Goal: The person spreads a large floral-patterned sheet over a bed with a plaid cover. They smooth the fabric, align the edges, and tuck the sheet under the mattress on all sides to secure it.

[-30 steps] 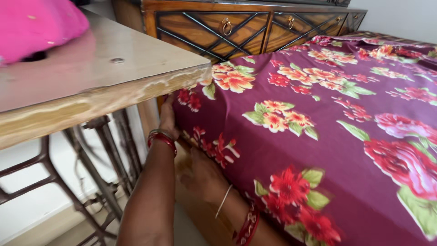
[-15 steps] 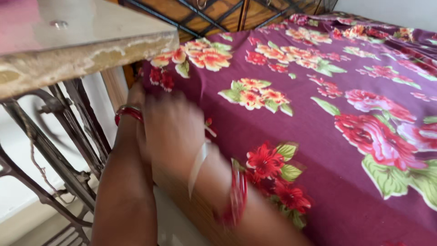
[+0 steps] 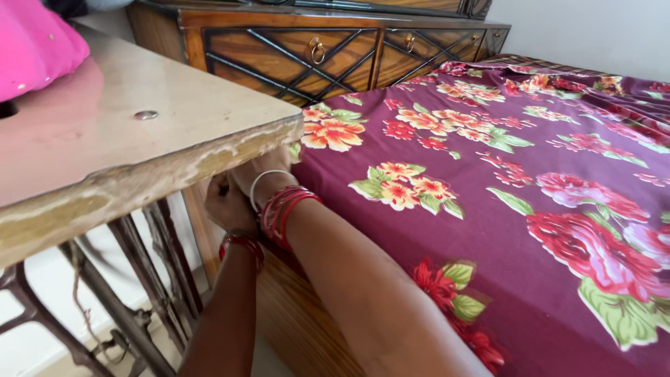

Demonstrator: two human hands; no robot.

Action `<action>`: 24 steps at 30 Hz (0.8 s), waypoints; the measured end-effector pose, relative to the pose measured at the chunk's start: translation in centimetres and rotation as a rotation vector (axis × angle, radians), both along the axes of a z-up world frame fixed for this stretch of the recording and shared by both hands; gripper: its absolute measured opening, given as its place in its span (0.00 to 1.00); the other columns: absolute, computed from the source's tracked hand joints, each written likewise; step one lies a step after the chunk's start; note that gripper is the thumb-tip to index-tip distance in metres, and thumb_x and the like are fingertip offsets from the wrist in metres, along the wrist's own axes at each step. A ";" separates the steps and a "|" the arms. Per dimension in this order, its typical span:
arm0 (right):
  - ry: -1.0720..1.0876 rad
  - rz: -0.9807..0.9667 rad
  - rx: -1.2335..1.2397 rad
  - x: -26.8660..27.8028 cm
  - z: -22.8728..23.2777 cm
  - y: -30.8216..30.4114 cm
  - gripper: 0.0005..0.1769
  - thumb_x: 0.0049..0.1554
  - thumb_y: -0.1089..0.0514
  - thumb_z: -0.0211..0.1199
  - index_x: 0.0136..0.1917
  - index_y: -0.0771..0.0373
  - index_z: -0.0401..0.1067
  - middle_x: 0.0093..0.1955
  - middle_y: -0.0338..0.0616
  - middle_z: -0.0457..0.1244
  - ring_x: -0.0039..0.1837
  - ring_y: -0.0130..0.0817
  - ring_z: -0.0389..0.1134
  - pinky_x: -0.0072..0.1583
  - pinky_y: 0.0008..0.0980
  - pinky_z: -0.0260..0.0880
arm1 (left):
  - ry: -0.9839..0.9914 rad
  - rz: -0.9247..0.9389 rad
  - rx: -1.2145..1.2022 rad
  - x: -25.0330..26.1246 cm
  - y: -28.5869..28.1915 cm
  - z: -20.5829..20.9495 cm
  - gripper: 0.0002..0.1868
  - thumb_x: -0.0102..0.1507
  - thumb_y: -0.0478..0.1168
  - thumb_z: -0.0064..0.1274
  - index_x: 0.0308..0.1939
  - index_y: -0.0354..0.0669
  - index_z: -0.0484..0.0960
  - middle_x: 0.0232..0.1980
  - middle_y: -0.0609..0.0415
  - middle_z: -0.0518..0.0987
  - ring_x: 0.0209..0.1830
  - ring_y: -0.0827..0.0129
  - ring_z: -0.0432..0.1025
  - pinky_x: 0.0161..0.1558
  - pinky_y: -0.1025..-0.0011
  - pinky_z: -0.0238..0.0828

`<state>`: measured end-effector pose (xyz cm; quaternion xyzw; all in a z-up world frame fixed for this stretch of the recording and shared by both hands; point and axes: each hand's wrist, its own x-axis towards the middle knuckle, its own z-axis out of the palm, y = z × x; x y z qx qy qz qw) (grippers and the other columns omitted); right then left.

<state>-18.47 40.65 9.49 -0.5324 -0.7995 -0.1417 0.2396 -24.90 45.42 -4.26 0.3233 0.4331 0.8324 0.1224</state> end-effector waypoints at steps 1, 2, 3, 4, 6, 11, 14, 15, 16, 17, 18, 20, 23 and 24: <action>0.079 0.011 -0.107 -0.3 -0.3 1.0 0.24 0.66 0.43 0.50 0.70 0.51 0.71 0.74 0.40 0.63 0.76 0.37 0.62 0.74 0.41 0.63 | 0.071 -0.055 0.093 0.2 -1.2 0.3 0.20 0.68 0.51 0.56 0.51 0.37 0.86 0.41 0.45 0.86 0.36 0.69 0.77 0.40 0.64 0.75; 0.072 0.016 -0.041 -0.7 -0.7 2.2 0.26 0.63 0.42 0.50 0.70 0.50 0.70 0.74 0.41 0.62 0.76 0.39 0.61 0.72 0.44 0.60 | 0.136 -0.107 0.164 0.4 -1.7 0.8 0.21 0.68 0.51 0.56 0.52 0.37 0.86 0.43 0.45 0.85 0.37 0.68 0.76 0.41 0.63 0.74; 0.063 0.019 0.023 -1.6 -1.3 3.8 0.27 0.60 0.41 0.51 0.70 0.48 0.70 0.74 0.41 0.61 0.76 0.41 0.59 0.71 0.46 0.57 | 0.176 -0.144 0.208 0.7 -1.9 1.2 0.21 0.67 0.52 0.56 0.53 0.38 0.85 0.44 0.44 0.84 0.38 0.67 0.76 0.42 0.62 0.73; 0.052 0.023 0.088 -2.5 -2.1 5.6 0.29 0.57 0.41 0.52 0.69 0.47 0.69 0.74 0.41 0.60 0.75 0.43 0.57 0.70 0.49 0.54 | 0.187 -0.171 0.208 0.8 -1.9 1.6 0.22 0.67 0.53 0.55 0.53 0.38 0.84 0.45 0.44 0.83 0.40 0.66 0.75 0.43 0.61 0.72; 0.146 0.032 0.341 -4.2 -4.3 8.9 0.28 0.56 0.40 0.51 0.65 0.50 0.71 0.70 0.40 0.63 0.71 0.41 0.62 0.68 0.45 0.59 | 0.202 -0.210 0.188 0.9 -2.1 1.5 0.24 0.66 0.55 0.54 0.55 0.39 0.83 0.47 0.44 0.82 0.42 0.65 0.73 0.45 0.60 0.69; -0.125 0.054 -0.044 -3.5 -3.8 9.0 0.23 0.65 0.45 0.47 0.69 0.49 0.72 0.72 0.39 0.64 0.73 0.40 0.64 0.72 0.44 0.62 | 0.223 -0.232 0.136 0.7 -2.9 3.5 0.28 0.65 0.59 0.52 0.59 0.42 0.80 0.53 0.43 0.77 0.49 0.61 0.69 0.51 0.56 0.63; -0.279 0.228 -0.269 0.1 1.1 5.1 0.25 0.61 0.42 0.53 0.68 0.51 0.73 0.71 0.42 0.65 0.72 0.41 0.64 0.72 0.40 0.62 | 0.212 -0.228 0.091 0.9 -4.4 5.4 0.31 0.64 0.61 0.51 0.61 0.44 0.78 0.57 0.43 0.75 0.54 0.58 0.66 0.54 0.53 0.60; -0.336 0.283 -0.340 1.8 2.7 3.5 0.26 0.59 0.42 0.55 0.67 0.51 0.73 0.70 0.43 0.65 0.71 0.42 0.64 0.72 0.39 0.61 | 0.209 -0.233 0.080 1.2 -4.8 6.4 0.32 0.63 0.62 0.51 0.61 0.44 0.77 0.58 0.42 0.74 0.55 0.58 0.65 0.55 0.53 0.58; -0.205 0.272 -0.293 3.8 4.0 1.8 0.30 0.57 0.39 0.59 0.67 0.54 0.71 0.69 0.46 0.65 0.71 0.43 0.65 0.71 0.38 0.62 | 0.207 -0.234 0.073 1.2 -5.2 7.5 0.33 0.63 0.63 0.50 0.62 0.45 0.77 0.59 0.42 0.73 0.56 0.57 0.64 0.56 0.52 0.57; -0.077 0.264 -0.253 6.3 4.7 0.2 0.35 0.54 0.37 0.63 0.68 0.58 0.68 0.68 0.49 0.65 0.70 0.44 0.65 0.71 0.38 0.64 | 0.206 -0.231 0.059 1.3 -5.9 8.2 0.34 0.63 0.64 0.50 0.63 0.45 0.76 0.61 0.42 0.72 0.58 0.56 0.63 0.57 0.51 0.56; 0.051 0.253 -0.212 9.2 5.3 -1.2 0.40 0.52 0.35 0.67 0.68 0.61 0.66 0.67 0.52 0.65 0.70 0.45 0.66 0.70 0.38 0.65 | 0.209 -0.230 0.054 1.4 -6.4 9.3 0.35 0.63 0.65 0.49 0.64 0.46 0.76 0.62 0.42 0.71 0.59 0.55 0.62 0.58 0.50 0.55; 0.179 0.308 -0.211 16.1 6.5 -3.0 0.45 0.52 0.35 0.63 0.75 0.57 0.56 0.69 0.52 0.61 0.69 0.48 0.63 0.67 0.42 0.62 | 0.249 -0.212 0.019 1.4 -8.0 11.2 0.37 0.62 0.66 0.48 0.65 0.47 0.74 0.64 0.42 0.69 0.62 0.54 0.61 0.60 0.49 0.52; 0.017 0.067 0.019 27.0 6.4 -4.3 0.34 0.62 0.34 0.54 0.74 0.51 0.67 0.74 0.53 0.61 0.76 0.52 0.57 0.76 0.47 0.57 | 0.424 -0.245 -0.070 4.6 -9.7 14.6 0.39 0.61 0.69 0.47 0.67 0.48 0.72 0.68 0.41 0.67 0.66 0.52 0.58 0.64 0.46 0.49; 0.020 -0.094 -0.075 30.8 6.6 -4.8 0.39 0.65 0.29 0.47 0.75 0.59 0.63 0.76 0.57 0.59 0.79 0.53 0.56 0.77 0.50 0.55 | 0.559 -0.260 -0.145 5.9 -10.5 15.2 0.40 0.61 0.70 0.47 0.68 0.49 0.72 0.69 0.41 0.66 0.67 0.51 0.57 0.65 0.45 0.48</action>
